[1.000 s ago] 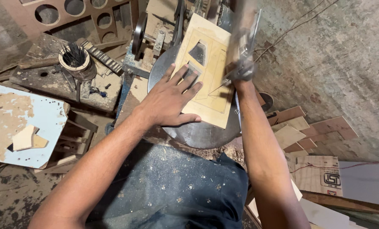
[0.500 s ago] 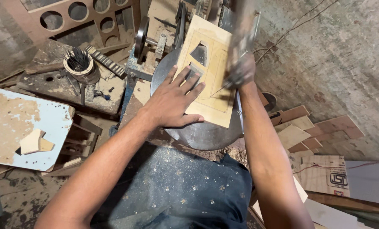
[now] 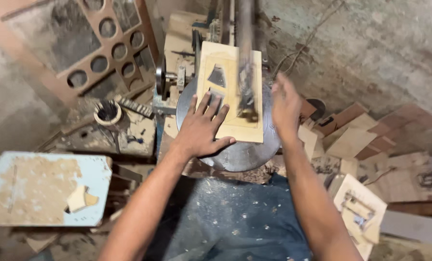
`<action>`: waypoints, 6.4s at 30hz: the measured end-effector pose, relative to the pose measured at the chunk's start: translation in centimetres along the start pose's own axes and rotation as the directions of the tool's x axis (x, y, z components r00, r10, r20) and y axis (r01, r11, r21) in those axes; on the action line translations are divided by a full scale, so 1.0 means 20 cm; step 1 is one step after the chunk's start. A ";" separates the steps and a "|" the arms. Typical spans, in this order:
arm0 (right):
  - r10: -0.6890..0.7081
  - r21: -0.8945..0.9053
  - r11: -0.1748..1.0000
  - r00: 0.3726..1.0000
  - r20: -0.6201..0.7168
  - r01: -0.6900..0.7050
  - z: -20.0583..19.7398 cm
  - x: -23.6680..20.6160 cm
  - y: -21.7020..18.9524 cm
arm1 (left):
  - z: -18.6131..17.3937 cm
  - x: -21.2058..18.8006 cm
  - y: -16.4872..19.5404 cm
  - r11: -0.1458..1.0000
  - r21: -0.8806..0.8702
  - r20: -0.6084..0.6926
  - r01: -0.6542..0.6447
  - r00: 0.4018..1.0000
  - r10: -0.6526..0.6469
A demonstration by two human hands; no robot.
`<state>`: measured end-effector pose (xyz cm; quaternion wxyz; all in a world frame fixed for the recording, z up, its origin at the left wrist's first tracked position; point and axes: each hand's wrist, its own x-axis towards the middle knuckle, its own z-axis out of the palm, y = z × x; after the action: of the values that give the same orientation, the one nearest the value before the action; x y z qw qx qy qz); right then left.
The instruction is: The person uses a bandsaw to cut a pre-marked design into a rectangular wooden board. They guide the wood along the blade, rotate the board to follow curved lines, and remove cut pieces as the shape is revealed.
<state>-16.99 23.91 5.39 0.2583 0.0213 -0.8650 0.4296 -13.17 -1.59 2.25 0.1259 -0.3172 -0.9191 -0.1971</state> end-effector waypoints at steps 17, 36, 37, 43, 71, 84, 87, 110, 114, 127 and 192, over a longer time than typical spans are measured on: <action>0.110 -0.585 0.808 0.957 0.268 0.071 0.04 -0.56 -0.18 | 0.03 -0.03 0.15 0.993 -0.014 -0.090 0.118 0.989 -0.119; 0.053 -0.552 0.815 0.926 0.373 0.176 -0.01 -0.45 -0.14 | 0.05 -0.15 0.19 0.984 -0.087 -0.117 0.152 0.980 -0.162; 0.045 -0.540 0.822 0.926 0.375 0.179 -0.02 -0.44 -0.14 | 0.04 -0.15 0.19 0.986 -0.091 -0.118 0.141 0.981 -0.151; 0.063 -0.541 0.822 0.917 0.393 0.175 -0.02 -0.41 -0.10 | -0.03 -0.20 0.19 0.996 -0.049 -0.065 0.079 0.995 -0.082; 0.009 -0.513 0.812 0.875 0.485 0.276 0.00 -0.24 0.04 | 0.00 -0.17 0.19 0.996 -0.084 -0.122 0.002 0.993 -0.012; -0.079 -0.486 0.810 0.883 0.463 0.328 0.00 -0.23 0.04 | -0.01 -0.16 0.24 0.997 -0.064 -0.101 0.047 0.993 -0.054; -0.062 -0.493 0.812 0.886 0.459 0.312 0.01 -0.23 0.04 | -0.03 -0.14 0.23 0.994 -0.100 -0.071 0.053 0.996 -0.061; -0.120 -0.493 0.795 0.889 0.443 0.353 0.05 -0.21 0.06 | -0.04 -0.11 0.17 0.993 -0.115 -0.105 0.021 0.994 -0.033; -0.088 -0.524 0.783 0.893 0.441 0.336 0.06 -0.20 0.08 | -0.02 -0.11 0.16 0.994 -0.103 -0.090 0.032 0.995 -0.041; -0.083 -0.529 0.782 0.897 0.435 0.329 0.08 -0.17 0.12 | -0.01 -0.08 0.15 0.996 -0.075 -0.071 0.040 0.996 -0.046; -0.070 -0.539 0.779 0.899 0.432 0.320 -0.07 -0.48 -0.20 | -0.18 -0.52 -0.75 0.147 -0.885 0.143 0.442 0.559 -0.817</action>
<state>-7.01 20.63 4.47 0.1189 0.1150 -0.9819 0.0920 -14.26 -19.45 -2.55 0.0266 0.1374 -0.6890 -0.7112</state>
